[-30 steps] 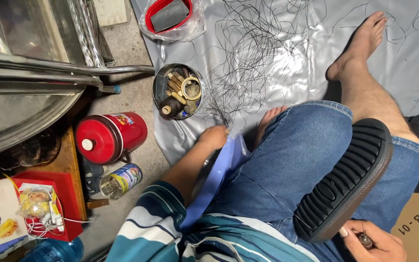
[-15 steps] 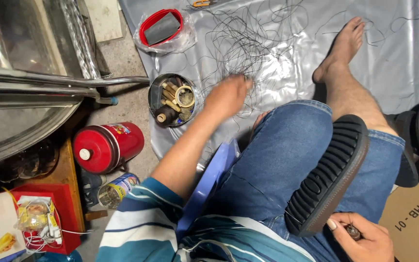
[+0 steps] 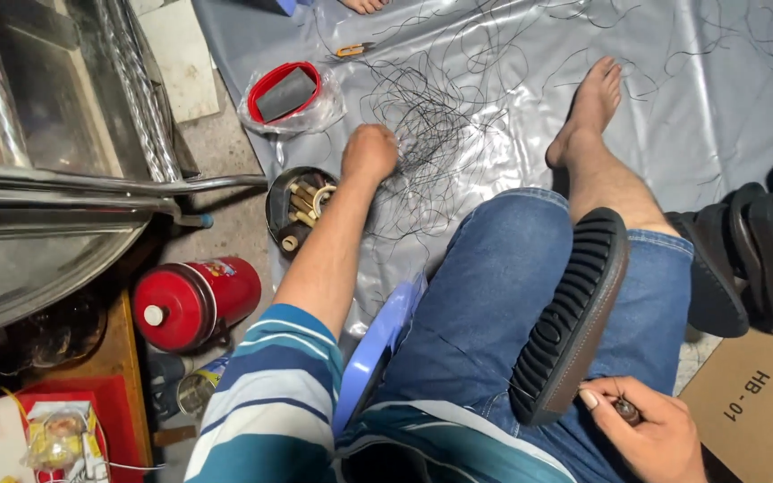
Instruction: Hand-stitching the sole of a sandal using a needle and thread at a shoe repair station.
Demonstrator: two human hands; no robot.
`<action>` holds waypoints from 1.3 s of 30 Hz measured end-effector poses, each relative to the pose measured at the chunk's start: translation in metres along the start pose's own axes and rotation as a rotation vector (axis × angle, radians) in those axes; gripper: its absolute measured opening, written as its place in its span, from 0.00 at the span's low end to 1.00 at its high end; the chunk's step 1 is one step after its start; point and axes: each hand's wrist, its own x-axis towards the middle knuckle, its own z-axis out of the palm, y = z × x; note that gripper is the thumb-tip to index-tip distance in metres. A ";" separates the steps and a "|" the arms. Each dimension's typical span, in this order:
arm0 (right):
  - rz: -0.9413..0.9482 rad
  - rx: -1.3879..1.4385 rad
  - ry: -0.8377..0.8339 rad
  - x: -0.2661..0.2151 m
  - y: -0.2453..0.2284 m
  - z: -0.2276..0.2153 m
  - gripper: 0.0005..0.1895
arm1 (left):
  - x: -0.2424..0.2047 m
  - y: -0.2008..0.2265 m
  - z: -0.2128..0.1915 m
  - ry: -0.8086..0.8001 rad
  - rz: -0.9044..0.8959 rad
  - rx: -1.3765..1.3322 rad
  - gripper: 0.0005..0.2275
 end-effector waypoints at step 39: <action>-0.399 -0.671 -0.115 0.119 -0.205 -0.145 0.09 | -0.306 0.003 0.020 -0.392 0.741 -0.026 0.20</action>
